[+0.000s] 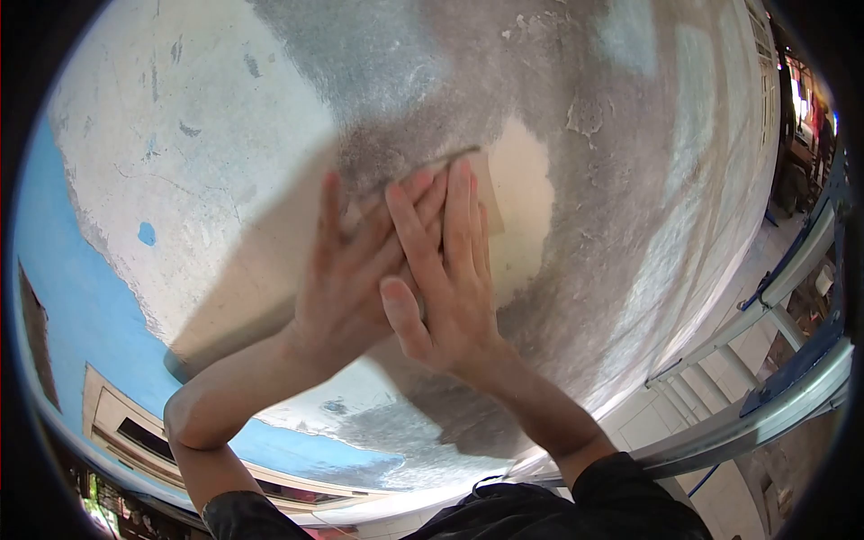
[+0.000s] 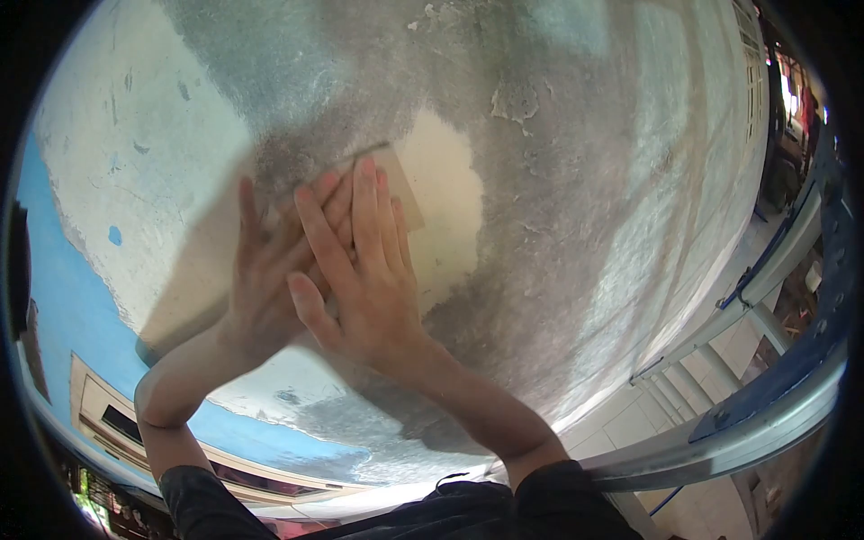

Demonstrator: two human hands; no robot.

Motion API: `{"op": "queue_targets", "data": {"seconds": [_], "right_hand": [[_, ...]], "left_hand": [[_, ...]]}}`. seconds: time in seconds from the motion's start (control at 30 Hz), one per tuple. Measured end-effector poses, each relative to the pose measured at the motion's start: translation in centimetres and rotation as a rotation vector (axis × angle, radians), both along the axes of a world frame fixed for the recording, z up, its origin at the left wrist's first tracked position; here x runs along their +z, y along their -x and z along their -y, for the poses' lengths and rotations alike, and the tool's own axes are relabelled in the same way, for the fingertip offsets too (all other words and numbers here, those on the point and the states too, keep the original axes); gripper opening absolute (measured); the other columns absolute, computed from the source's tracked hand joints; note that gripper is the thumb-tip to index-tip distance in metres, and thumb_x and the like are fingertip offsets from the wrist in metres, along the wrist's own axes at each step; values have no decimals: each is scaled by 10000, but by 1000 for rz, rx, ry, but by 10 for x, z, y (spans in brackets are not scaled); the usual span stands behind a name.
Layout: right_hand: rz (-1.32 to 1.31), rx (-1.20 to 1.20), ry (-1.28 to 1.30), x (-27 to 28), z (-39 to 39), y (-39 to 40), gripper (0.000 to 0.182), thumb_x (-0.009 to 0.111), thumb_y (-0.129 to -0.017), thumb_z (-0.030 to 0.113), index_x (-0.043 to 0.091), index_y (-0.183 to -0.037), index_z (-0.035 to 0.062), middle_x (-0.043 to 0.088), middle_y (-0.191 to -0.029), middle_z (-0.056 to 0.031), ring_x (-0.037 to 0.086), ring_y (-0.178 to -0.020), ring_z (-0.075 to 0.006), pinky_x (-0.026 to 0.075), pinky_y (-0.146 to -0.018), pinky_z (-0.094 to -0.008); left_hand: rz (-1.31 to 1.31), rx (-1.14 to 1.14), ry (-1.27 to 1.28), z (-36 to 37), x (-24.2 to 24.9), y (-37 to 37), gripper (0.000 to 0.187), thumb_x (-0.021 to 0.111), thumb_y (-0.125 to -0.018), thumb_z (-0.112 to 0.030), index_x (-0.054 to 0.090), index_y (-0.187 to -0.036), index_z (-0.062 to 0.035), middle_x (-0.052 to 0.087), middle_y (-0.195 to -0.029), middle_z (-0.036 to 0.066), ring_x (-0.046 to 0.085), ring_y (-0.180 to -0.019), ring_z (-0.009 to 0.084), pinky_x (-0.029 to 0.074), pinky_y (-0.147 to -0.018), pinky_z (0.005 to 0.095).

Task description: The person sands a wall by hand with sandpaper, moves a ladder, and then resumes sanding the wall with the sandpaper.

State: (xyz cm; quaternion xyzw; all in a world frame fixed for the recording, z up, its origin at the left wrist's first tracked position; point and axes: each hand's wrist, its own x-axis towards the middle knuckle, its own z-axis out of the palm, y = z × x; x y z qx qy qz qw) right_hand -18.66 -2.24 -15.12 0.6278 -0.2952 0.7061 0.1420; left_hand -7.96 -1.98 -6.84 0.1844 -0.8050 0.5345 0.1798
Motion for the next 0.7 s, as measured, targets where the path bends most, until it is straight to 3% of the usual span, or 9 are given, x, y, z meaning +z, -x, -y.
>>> {"op": "queue_targets", "data": {"seconds": [0.07, 0.17, 0.27, 0.37, 0.47, 0.57, 0.63, 0.7], "right_hand": [[-2, -62, 70, 27, 8, 6, 597, 344, -1005, 427, 376, -1463, 47, 170, -1499, -377, 188, -1401, -523, 189, -1112, -592], [-7, -51, 75, 52, 9, 13, 619, 507, -943, 404, 392, -1457, 78, 154, -1510, -362, 214, -1394, -523, 250, -1074, -631], [-37, -13, 13, 22, 0, 7, 603, 357, -1002, 437, 373, -1465, 51, 167, -1500, -378, 179, -1408, -516, 198, -1110, -589], [-36, 49, -31, -11, -8, 0, 596, 377, -1000, 421, 363, -1472, 57, 163, -1507, -370, 180, -1413, -507, 196, -1113, -582], [-44, -31, 14, 18, -4, 9, 602, 399, -993, 418, 356, -1475, 58, 161, -1506, -370, 179, -1415, -501, 196, -1112, -586], [-15, -39, 66, 57, 3, 19, 624, 519, -952, 410, 376, -1468, 88, 182, -1504, -357, 224, -1397, -509, 252, -1087, -607], [-45, -1, 37, 48, 2, 17, 623, 447, -975, 424, 349, -1477, 68, 152, -1508, -366, 179, -1410, -508, 207, -1102, -600], [-48, 36, 2, 22, -2, 10, 621, 418, -986, 423, 336, -1481, 57, 142, -1511, -368, 162, -1416, -505, 188, -1109, -595]], "left_hand": [[-22, 28, 23, -4, 30, 10, 528, 508, -902, -283, 486, -1370, -39, 469, -1446, 62, 419, -1349, 188, 107, -1159, 634], [-42, 50, 20, -5, 41, 7, 525, 489, -911, -294, 484, -1375, -49, 448, -1469, 49, 381, -1382, 182, 99, -1164, 628], [-64, 50, -105, -8, 13, 0, 523, 495, -909, -292, 487, -1372, -48, 437, -1479, 41, 378, -1386, 182, 99, -1164, 627], [-9, 47, -80, -4, -12, -10, 526, 509, -898, -297, 494, -1367, -58, 422, -1490, 42, 362, -1396, 188, 96, -1165, 626], [28, 38, -46, -7, 13, -2, 535, 519, -888, -306, 497, -1367, -69, 419, -1491, 42, 342, -1406, 187, 83, -1167, 626], [-5, 20, -8, -4, 36, 6, 543, 535, -878, -312, 501, -1365, -75, 426, -1484, 40, 333, -1409, 179, 69, -1167, 633], [-25, 3, 20, -2, 43, 10, 548, 546, -871, -316, 503, -1364, -80, 431, -1479, 39, 328, -1411, 174, 60, -1167, 637], [-62, 14, -162, -9, 12, 1, 530, 542, -891, -311, 497, -1380, -111, 424, -1488, 35, 327, -1414, 202, 9, -1151, 648]]}}
